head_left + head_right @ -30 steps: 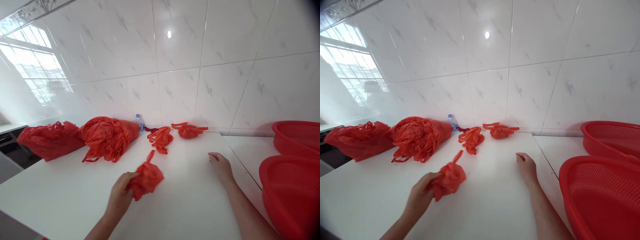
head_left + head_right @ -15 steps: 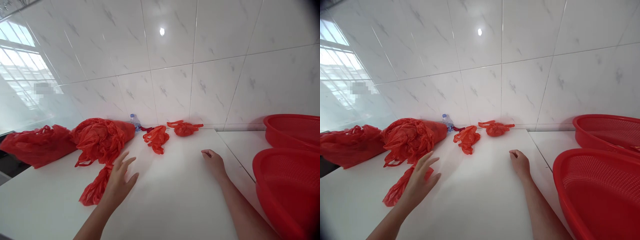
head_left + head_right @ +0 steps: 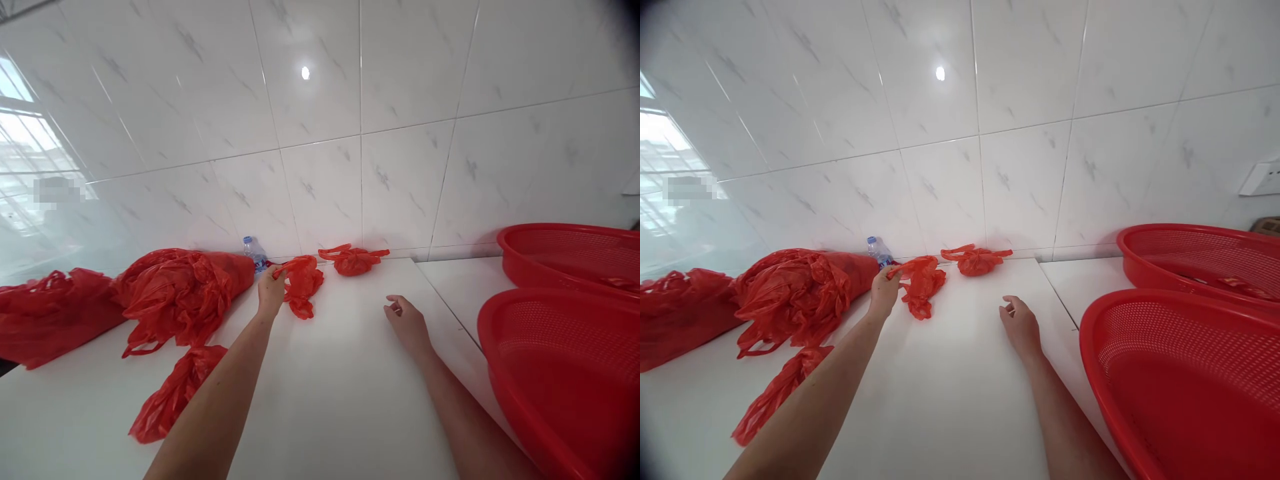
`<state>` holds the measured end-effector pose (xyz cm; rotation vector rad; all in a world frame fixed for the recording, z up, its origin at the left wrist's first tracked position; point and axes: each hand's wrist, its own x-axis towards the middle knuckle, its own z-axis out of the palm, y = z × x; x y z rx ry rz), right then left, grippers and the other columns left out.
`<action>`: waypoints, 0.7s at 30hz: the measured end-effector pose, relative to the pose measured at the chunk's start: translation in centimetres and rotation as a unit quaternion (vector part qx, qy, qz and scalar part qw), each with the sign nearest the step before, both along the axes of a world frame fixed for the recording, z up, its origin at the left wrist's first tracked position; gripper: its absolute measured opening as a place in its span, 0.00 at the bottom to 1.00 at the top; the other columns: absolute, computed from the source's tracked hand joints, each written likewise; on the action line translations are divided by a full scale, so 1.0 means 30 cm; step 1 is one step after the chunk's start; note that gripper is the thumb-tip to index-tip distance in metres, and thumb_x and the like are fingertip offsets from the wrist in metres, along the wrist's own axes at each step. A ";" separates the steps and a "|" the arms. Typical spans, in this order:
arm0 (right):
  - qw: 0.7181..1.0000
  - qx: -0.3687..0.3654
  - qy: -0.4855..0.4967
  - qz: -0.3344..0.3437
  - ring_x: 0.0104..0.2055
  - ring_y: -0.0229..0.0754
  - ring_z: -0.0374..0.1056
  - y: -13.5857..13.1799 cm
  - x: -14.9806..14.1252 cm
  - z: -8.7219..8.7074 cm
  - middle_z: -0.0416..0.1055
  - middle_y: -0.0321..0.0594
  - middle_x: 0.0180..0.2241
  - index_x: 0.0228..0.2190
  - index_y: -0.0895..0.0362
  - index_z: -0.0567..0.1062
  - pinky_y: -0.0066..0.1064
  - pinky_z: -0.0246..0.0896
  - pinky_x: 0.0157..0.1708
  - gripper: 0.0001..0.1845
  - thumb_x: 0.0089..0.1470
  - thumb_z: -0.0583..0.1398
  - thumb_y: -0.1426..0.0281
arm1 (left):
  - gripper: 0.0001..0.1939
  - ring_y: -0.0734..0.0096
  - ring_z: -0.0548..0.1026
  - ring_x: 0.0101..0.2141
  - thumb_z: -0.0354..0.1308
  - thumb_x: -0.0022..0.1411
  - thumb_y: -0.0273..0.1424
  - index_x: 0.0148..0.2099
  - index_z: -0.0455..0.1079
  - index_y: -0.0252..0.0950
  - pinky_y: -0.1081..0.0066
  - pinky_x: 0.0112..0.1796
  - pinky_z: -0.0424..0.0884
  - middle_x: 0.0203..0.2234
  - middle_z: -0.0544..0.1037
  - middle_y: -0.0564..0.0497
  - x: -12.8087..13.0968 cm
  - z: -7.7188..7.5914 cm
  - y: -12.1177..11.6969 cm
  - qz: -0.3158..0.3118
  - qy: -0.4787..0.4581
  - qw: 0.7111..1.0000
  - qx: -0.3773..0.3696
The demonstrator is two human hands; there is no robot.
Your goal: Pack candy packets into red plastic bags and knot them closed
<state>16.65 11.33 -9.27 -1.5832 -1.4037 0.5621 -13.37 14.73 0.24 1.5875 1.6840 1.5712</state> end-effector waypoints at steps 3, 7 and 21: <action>0.997 0.065 -0.028 -0.012 0.42 0.45 0.66 -0.011 -0.047 0.012 0.64 0.43 0.49 0.58 0.51 0.56 0.37 0.63 0.39 0.38 0.46 0.58 0.59 | 0.12 0.62 0.69 0.48 0.49 0.55 0.24 0.40 0.70 0.38 0.61 0.51 0.63 0.45 0.73 0.48 0.127 0.022 -0.082 -0.075 0.049 0.990 0.108; 0.979 0.185 -0.077 0.045 0.61 0.53 0.49 -0.036 -0.115 0.017 0.45 0.45 0.62 0.61 0.48 0.51 0.45 0.53 0.54 0.45 0.43 0.62 0.62 | 0.18 0.62 0.69 0.49 0.49 0.52 0.18 0.41 0.71 0.41 0.62 0.49 0.66 0.49 0.71 0.46 0.293 -0.026 -0.264 -0.306 0.208 0.919 0.136; 0.974 0.127 0.156 0.105 0.37 0.42 0.68 -0.021 -0.084 0.005 0.72 0.40 0.35 0.29 0.57 0.75 0.32 0.64 0.37 0.11 0.41 0.56 0.74 | 0.21 0.46 0.55 0.58 0.56 0.56 0.41 0.51 0.68 0.41 0.48 0.52 0.57 0.58 0.62 0.42 0.211 -0.305 -0.069 -0.002 0.390 0.920 -0.034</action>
